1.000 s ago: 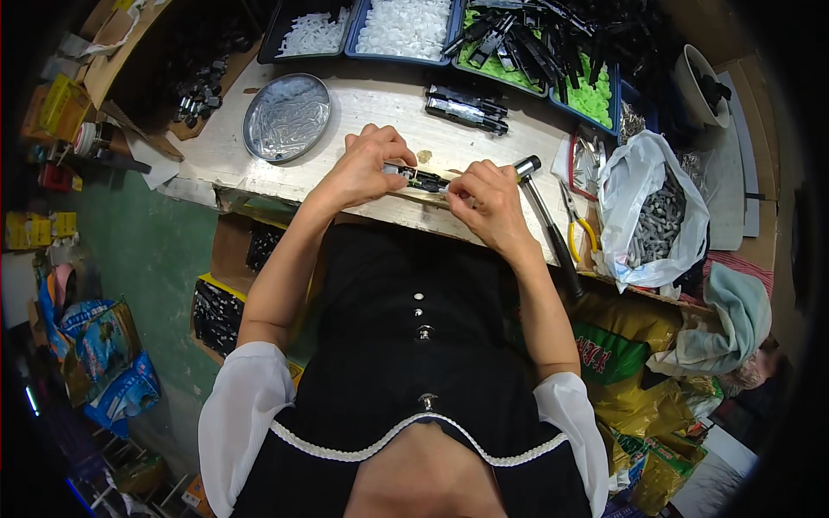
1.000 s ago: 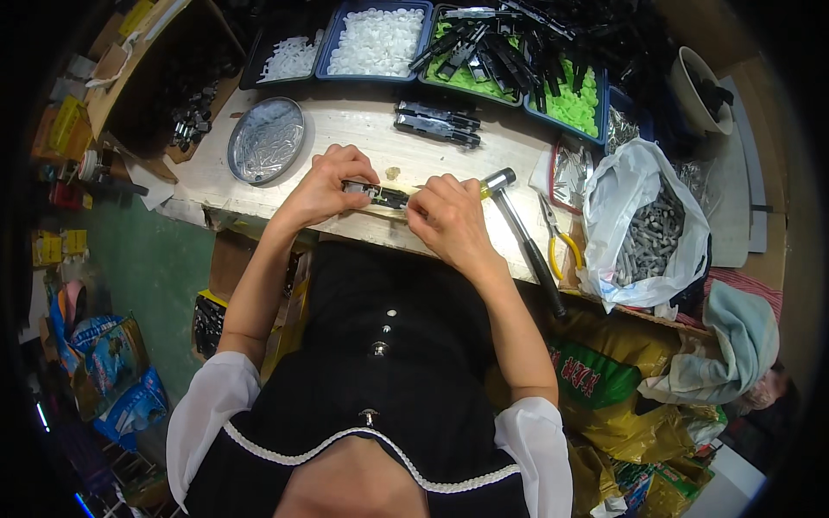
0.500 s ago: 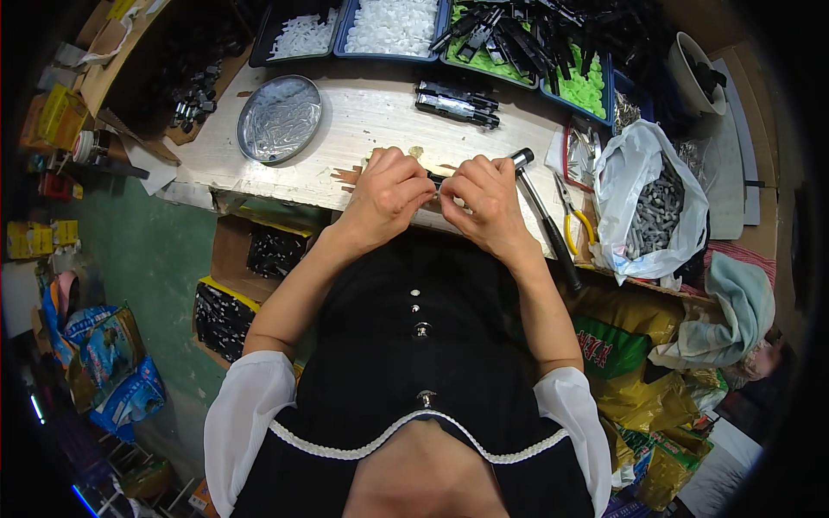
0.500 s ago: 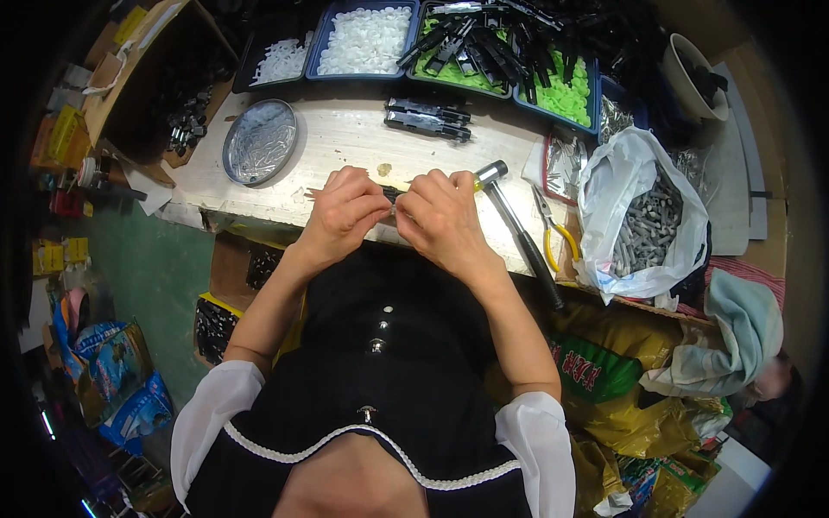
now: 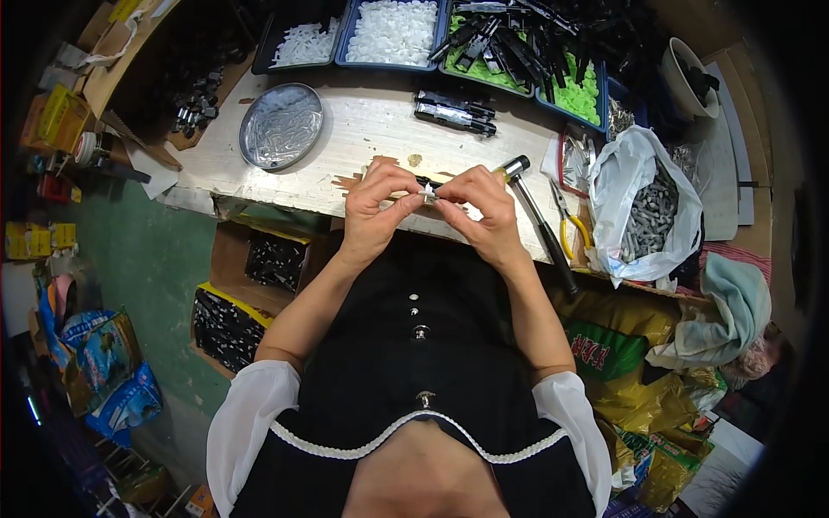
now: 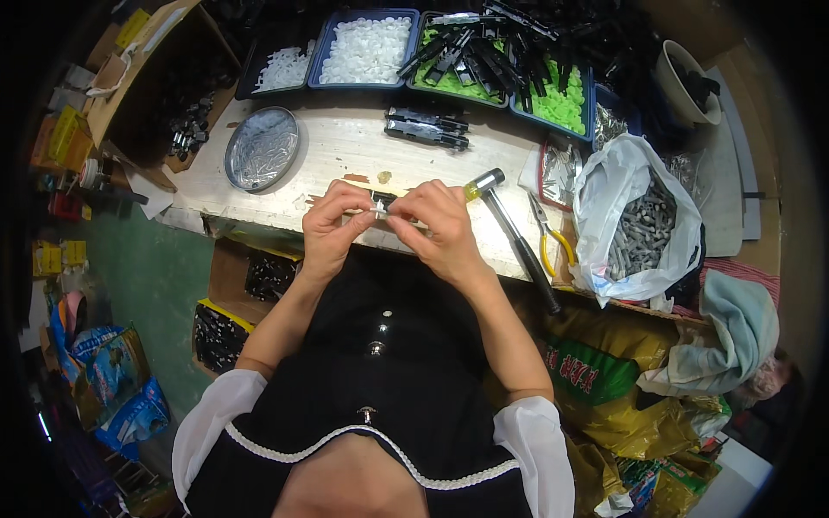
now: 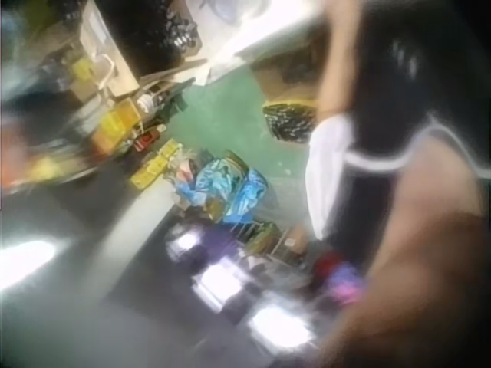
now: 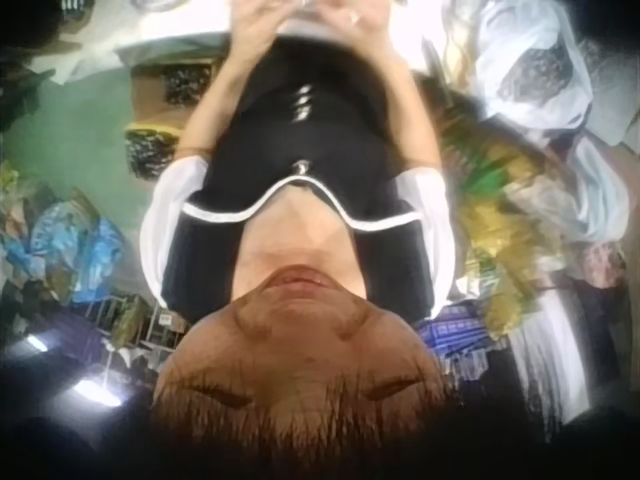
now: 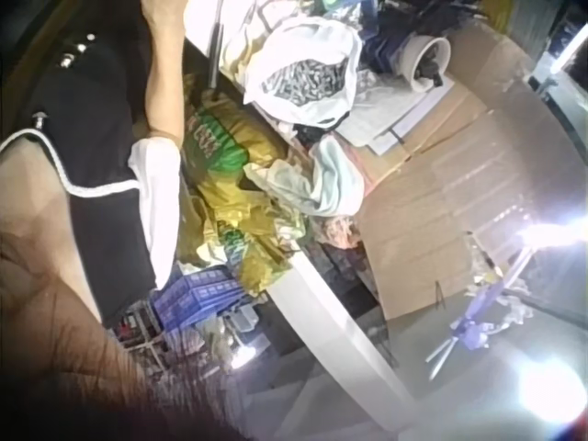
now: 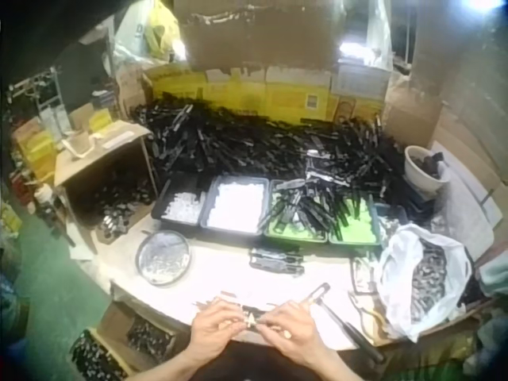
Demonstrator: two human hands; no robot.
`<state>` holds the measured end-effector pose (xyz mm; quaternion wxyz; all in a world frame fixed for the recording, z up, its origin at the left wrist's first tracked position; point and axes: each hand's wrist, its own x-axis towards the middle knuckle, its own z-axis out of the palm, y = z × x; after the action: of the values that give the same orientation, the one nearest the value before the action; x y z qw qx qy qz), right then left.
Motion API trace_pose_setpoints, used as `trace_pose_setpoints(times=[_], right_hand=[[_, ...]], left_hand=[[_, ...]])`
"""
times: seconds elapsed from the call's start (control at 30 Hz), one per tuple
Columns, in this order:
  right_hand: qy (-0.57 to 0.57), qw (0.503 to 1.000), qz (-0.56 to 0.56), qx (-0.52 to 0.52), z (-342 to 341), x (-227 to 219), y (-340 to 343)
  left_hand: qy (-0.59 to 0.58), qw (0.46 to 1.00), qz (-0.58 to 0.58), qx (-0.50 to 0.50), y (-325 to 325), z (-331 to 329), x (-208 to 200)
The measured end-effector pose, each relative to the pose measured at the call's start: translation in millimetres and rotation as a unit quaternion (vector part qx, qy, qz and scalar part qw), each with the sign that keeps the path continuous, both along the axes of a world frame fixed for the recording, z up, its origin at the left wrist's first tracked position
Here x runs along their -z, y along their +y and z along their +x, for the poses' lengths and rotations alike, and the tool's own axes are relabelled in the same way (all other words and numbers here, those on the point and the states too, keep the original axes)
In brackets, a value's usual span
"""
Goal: The person assembles toy gun components by fitting plastic pieces into frames by hand and tapping parts into place with a small hammer.
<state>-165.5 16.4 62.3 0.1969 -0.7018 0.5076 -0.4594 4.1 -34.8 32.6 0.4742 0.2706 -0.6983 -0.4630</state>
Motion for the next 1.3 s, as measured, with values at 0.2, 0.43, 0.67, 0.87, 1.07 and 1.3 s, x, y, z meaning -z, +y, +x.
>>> trace_pose_setpoints(times=[0.2,0.43,0.67,0.87,1.07,1.3], right_hand=[[0.020,0.998,-0.062,0.028,6,-2,-3],[0.050,0.992,-0.108,0.035,12,0,-6],[0.012,0.997,-0.072,0.011,11,0,-7],[0.111,0.990,-0.078,0.049,6,11,-10],[0.221,0.973,-0.043,0.050,12,23,-18],[0.293,0.956,-0.005,0.031,13,23,-34]], left_hand=[[-0.008,1.000,-0.007,-0.021,2,-3,3],[-0.041,0.996,-0.070,-0.048,3,-5,-1],[-0.057,0.994,-0.086,-0.031,-2,-2,1],[-0.175,0.973,-0.092,-0.122,-21,20,5],[-0.235,0.956,-0.143,-0.102,-27,24,17],[-0.262,0.949,-0.163,-0.065,-32,13,20]])
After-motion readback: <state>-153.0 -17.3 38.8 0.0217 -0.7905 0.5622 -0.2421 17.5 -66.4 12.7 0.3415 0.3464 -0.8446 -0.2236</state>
